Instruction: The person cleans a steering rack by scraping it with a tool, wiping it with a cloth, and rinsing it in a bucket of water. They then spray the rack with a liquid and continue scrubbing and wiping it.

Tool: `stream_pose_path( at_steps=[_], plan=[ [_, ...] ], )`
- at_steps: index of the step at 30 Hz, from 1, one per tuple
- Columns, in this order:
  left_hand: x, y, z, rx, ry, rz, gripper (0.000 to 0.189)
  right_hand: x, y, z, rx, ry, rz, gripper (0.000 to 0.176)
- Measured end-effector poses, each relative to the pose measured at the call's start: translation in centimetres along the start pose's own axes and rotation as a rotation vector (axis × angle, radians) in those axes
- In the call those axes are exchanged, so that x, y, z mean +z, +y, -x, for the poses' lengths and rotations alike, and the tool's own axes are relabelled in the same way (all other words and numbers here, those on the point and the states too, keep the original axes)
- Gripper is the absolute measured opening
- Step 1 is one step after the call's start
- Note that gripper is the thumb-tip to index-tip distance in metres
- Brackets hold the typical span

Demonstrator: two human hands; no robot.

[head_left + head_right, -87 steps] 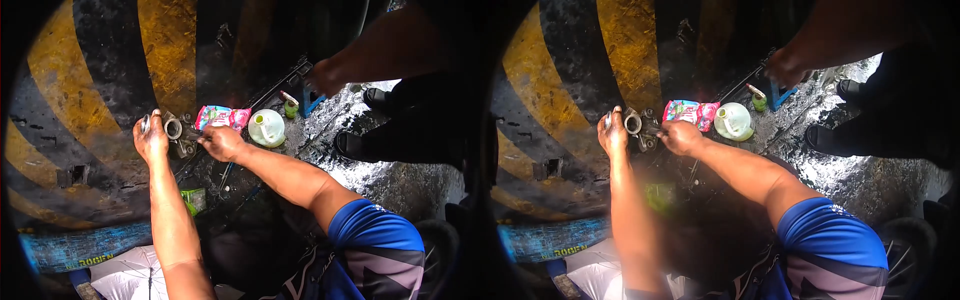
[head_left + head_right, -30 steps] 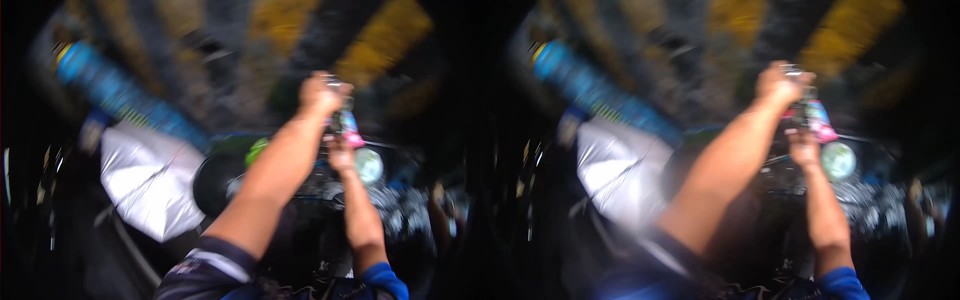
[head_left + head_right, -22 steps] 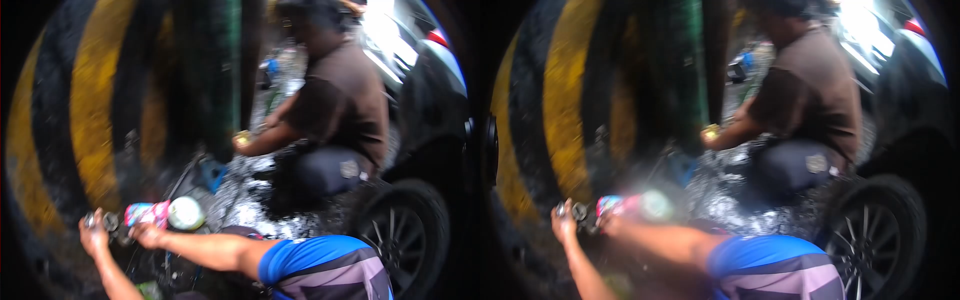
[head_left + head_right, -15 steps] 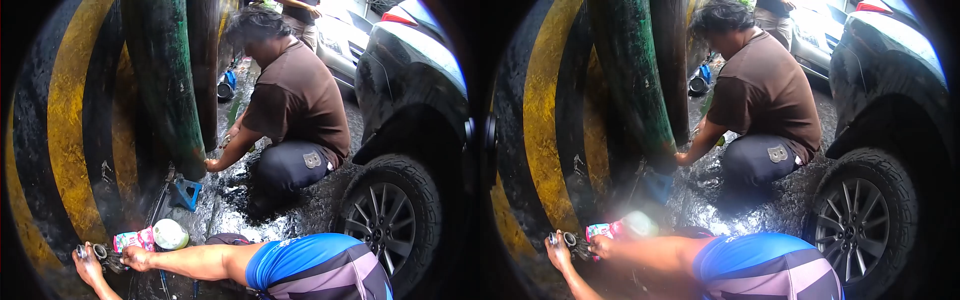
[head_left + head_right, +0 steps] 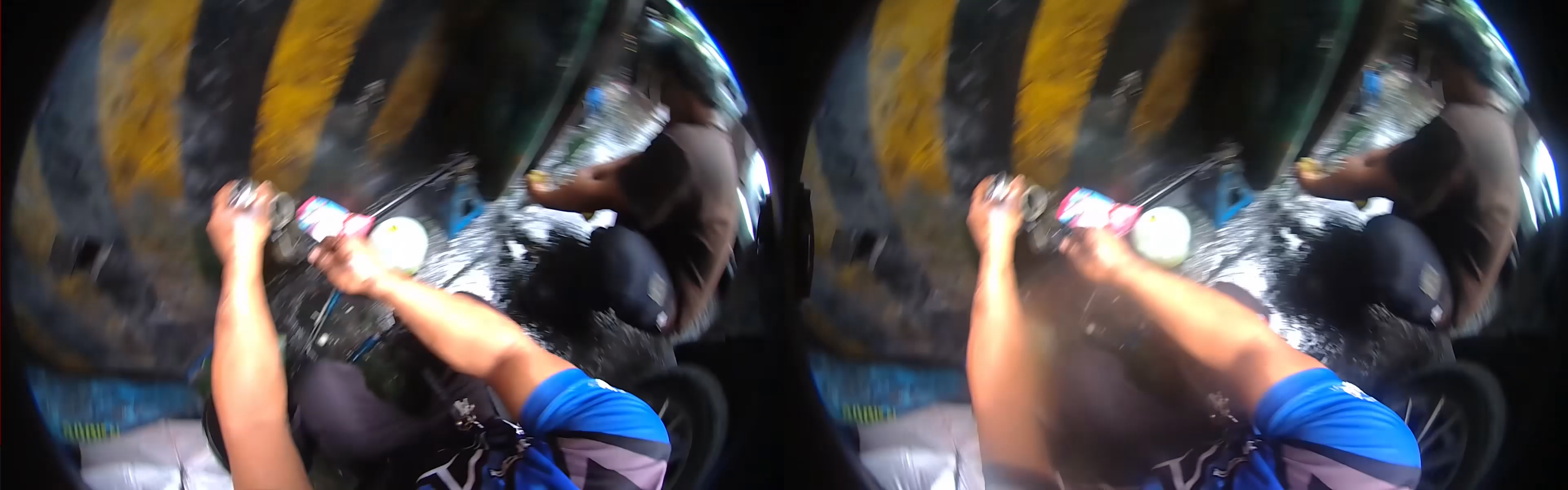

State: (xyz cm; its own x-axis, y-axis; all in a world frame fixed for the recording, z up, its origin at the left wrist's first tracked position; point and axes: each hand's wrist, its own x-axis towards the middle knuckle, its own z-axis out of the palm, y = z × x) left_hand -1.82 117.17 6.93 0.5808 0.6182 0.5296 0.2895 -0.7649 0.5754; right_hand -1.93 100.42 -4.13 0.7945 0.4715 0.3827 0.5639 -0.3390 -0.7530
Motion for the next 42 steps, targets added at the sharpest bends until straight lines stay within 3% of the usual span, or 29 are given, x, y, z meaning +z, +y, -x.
stream_pose_path(
  at_steps=[1, 2, 3, 5, 7, 8, 9, 11, 12, 13, 16, 19, 23, 26, 29, 31, 33, 37, 39, 42],
  plan=[
    [0.5, -0.9, -0.2, -0.027, -0.046, 0.104, 0.053, -2.2, -2.8, -0.9, 0.219, -0.100, -0.230, 0.029],
    [-0.3, 0.4, -0.1, -0.018, -0.051, 0.009, 0.053, -1.3, -2.6, -1.7, 0.112, -0.053, -0.361, 0.026],
    [-1.1, 1.7, 0.1, -0.004, -0.076, -0.074, 0.054, -0.7, -2.6, -1.9, 0.142, -0.072, -0.484, 0.021],
    [-1.2, 2.0, -0.1, -0.062, -0.134, -0.002, 0.056, 0.2, -0.2, -0.1, 0.161, -0.239, -0.251, 0.020],
    [-1.5, 1.9, -0.4, -0.147, -0.178, -0.035, 0.056, 5.8, 6.8, 1.3, 0.186, -0.113, -0.701, 0.019],
    [-1.6, 1.8, -0.1, -0.158, -0.159, -0.043, 0.056, 2.1, 3.5, 1.0, 0.240, -0.181, -0.414, 0.018],
    [-1.3, 1.9, -0.2, -0.163, -0.139, -0.042, 0.056, -0.5, 0.7, -0.2, 0.153, -0.131, -0.244, 0.019],
    [-0.7, 2.0, 0.0, -0.142, -0.119, -0.072, 0.055, 0.4, -1.4, -1.8, 0.133, 0.002, -0.543, 0.020],
    [-0.8, 2.1, 0.1, -0.117, -0.096, -0.093, 0.054, 1.0, -1.0, -1.3, 0.182, -0.177, -0.344, 0.020],
    [-1.0, 2.5, 0.1, -0.098, -0.101, -0.102, 0.054, 0.3, -0.9, -0.2, 0.237, -0.180, -0.206, 0.016],
    [-1.4, 1.9, 0.0, -0.153, -0.188, -0.088, 0.060, 3.0, 5.1, 1.9, 0.141, -0.168, -0.341, 0.020],
    [-0.8, 2.4, 0.5, 0.019, -0.097, -0.195, 0.063, -3.9, -1.7, -1.7, 0.106, -0.212, -0.153, 0.022],
    [-2.1, 4.4, -0.1, 0.005, -0.302, -0.227, 0.064, -6.2, -2.4, -4.6, -0.225, -0.278, 0.180, 0.019],
    [-1.6, 5.3, 0.4, 0.049, -0.284, -0.212, 0.061, -8.1, -3.2, -7.8, -0.360, -0.398, 0.437, 0.014],
    [-1.2, 5.9, 0.3, 0.064, -0.283, -0.176, 0.061, -9.1, -4.3, -6.4, -0.327, -0.531, 0.504, 0.018],
    [-0.9, 5.9, 0.1, 0.071, -0.271, -0.190, 0.061, -8.9, -4.3, -6.1, -0.228, -0.772, 0.624, 0.024],
    [-0.5, 6.4, -0.1, 0.061, -0.246, -0.214, 0.061, -8.8, -3.1, -6.6, -0.171, -0.752, 0.727, 0.023],
    [0.3, 6.4, -0.4, 0.047, -0.254, -0.234, 0.061, -10.3, -2.6, -5.2, -0.102, -0.678, 0.590, 0.020],
    [0.9, 6.2, -0.7, 0.047, -0.239, -0.239, 0.062, -10.9, -3.9, -5.5, -0.130, -0.494, 0.469, 0.016],
    [1.3, 6.4, -0.1, 0.143, -0.202, -0.203, 0.062, -10.5, -2.7, -8.1, -0.012, -0.574, 0.413, 0.017]
  ],
)
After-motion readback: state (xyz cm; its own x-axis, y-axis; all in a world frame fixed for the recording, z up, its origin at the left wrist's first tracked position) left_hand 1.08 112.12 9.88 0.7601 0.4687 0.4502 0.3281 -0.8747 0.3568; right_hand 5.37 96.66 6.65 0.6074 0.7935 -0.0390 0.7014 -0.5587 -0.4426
